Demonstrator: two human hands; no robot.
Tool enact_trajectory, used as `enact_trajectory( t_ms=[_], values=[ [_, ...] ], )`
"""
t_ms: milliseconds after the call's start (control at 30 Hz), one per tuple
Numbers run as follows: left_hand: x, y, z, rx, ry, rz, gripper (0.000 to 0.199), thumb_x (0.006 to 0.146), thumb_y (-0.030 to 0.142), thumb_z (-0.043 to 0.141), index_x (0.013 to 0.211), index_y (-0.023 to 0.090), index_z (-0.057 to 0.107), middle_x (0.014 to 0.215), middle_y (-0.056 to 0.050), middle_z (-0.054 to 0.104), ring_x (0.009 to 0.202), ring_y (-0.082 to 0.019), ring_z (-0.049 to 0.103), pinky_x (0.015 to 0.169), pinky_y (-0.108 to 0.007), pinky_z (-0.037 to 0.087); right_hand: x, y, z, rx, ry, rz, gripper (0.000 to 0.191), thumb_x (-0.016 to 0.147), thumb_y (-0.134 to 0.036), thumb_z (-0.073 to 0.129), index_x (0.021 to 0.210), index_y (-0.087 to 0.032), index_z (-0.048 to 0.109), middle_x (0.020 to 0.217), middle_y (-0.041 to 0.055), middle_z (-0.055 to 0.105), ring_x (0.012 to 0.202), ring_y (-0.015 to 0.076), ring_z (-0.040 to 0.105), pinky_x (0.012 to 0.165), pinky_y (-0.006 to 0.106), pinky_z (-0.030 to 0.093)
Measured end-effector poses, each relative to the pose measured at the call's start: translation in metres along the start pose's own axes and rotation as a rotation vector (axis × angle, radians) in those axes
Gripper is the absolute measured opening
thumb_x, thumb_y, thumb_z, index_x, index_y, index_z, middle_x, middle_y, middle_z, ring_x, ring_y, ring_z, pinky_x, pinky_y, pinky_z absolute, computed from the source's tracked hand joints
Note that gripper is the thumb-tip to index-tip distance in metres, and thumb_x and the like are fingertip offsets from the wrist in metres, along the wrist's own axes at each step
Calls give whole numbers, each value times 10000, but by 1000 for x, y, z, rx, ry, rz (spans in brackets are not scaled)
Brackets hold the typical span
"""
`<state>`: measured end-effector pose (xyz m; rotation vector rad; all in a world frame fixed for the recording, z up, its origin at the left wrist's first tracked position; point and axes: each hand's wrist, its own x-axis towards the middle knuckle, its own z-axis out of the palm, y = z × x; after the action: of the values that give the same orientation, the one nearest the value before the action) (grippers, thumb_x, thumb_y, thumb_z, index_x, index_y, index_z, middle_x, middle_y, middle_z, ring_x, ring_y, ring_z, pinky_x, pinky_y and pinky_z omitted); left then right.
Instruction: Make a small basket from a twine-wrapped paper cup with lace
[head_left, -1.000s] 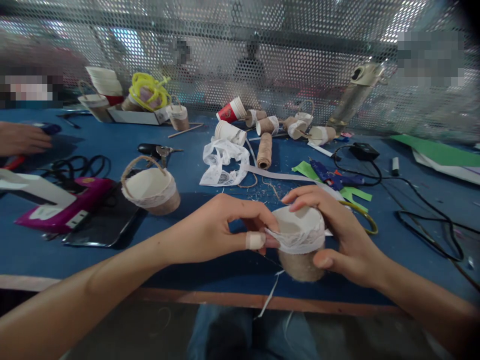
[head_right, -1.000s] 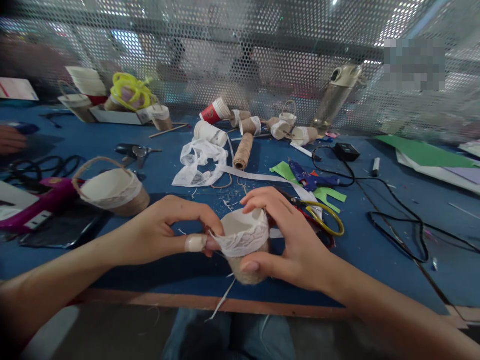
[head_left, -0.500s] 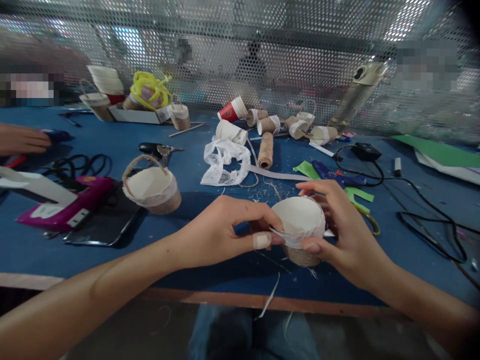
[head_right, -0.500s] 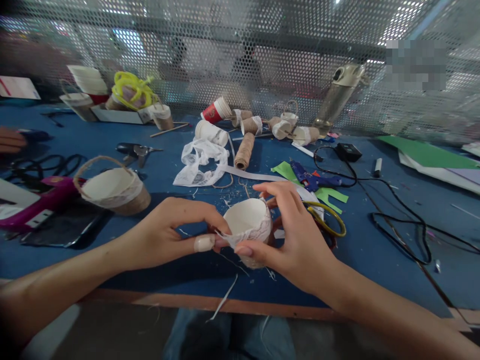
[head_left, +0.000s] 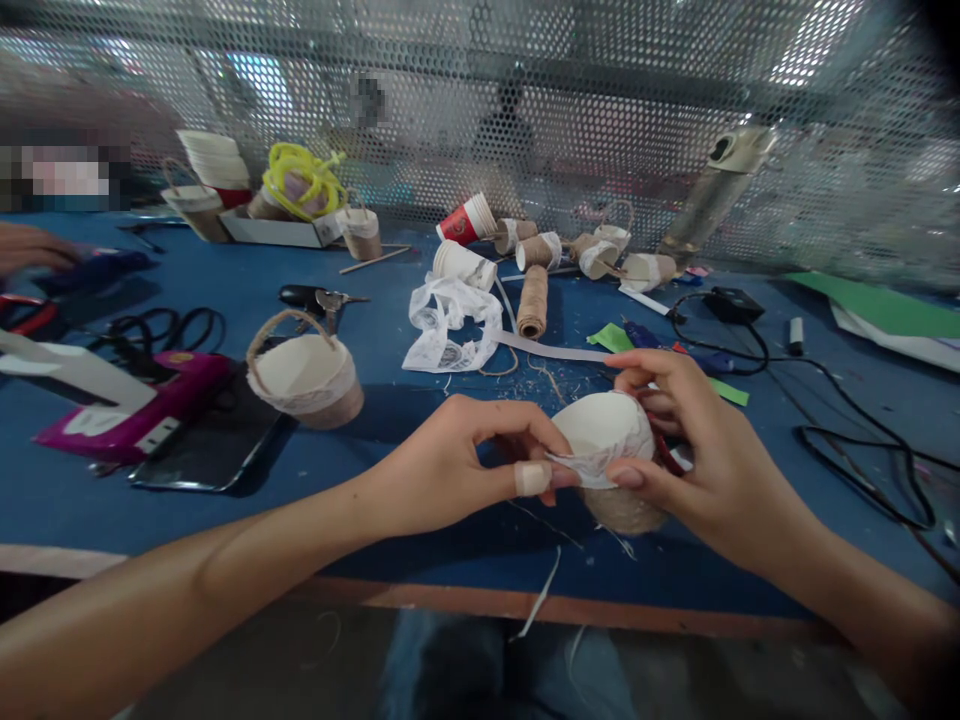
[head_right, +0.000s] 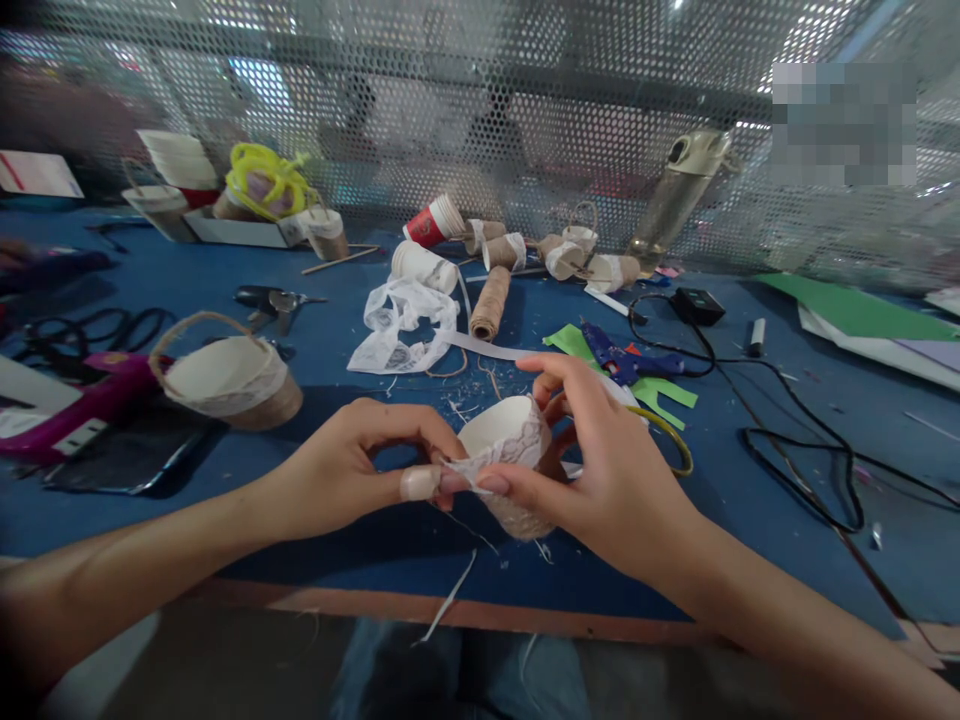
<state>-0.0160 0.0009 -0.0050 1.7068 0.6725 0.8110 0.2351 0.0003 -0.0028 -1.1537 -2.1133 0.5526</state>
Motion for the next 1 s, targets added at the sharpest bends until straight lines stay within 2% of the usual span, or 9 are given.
enact_trajectory(
  t_ms=[133,233,367,467,533,700,867,1000],
  values=[
    [1,-3,2,-29,21,-10,122,903,244,765,913,127,731,769,-41,771,700,-139,725,681,-221,568,1,2,0,42,-24,15,709,837,-627,751,1399,-279,496,1161,97,614,887,223,682,699,304,570],
    [1,-4,3,-12,41,2,132,903,261,768,917,133,739,771,-42,777,720,-144,731,683,-223,551,-1,2,0,86,-40,33,750,811,-622,782,1419,-297,487,1172,112,616,912,253,678,657,311,567],
    [1,-6,4,40,57,51,88,915,227,750,954,149,754,848,-41,799,774,-133,743,701,-198,529,-4,-1,2,120,-70,30,770,786,-600,819,1421,-328,477,1135,85,615,810,212,650,589,283,555],
    [0,-7,4,78,58,77,52,906,174,743,954,159,757,863,-30,804,780,-132,745,705,-191,525,-4,-4,3,126,-92,45,777,777,-586,834,1421,-347,471,1116,58,621,788,187,642,594,257,566],
    [0,-8,5,110,51,83,54,902,161,740,953,163,756,851,-23,803,770,-132,743,702,-192,523,-4,-4,4,116,-112,64,808,770,-571,846,1443,-352,455,1131,57,636,836,202,659,631,259,581],
    [1,-10,4,135,25,89,104,927,191,711,1025,167,738,863,-19,796,769,-129,730,702,-194,520,-2,-4,3,118,-135,88,831,782,-535,847,1484,-366,437,1321,82,602,989,241,676,708,274,606],
    [-1,-9,0,134,32,119,270,908,203,748,1169,180,681,869,-1,753,757,-119,691,724,-208,534,-4,0,-3,289,-168,119,730,852,-500,783,1487,-386,443,1132,45,641,824,174,663,687,254,605],
    [-1,-6,-4,193,124,158,170,952,205,707,1118,176,681,937,3,703,819,-101,671,744,-194,531,-4,6,-9,533,-257,226,834,796,-593,797,1508,-370,423,1058,50,664,803,207,682,683,314,625]
  ],
)
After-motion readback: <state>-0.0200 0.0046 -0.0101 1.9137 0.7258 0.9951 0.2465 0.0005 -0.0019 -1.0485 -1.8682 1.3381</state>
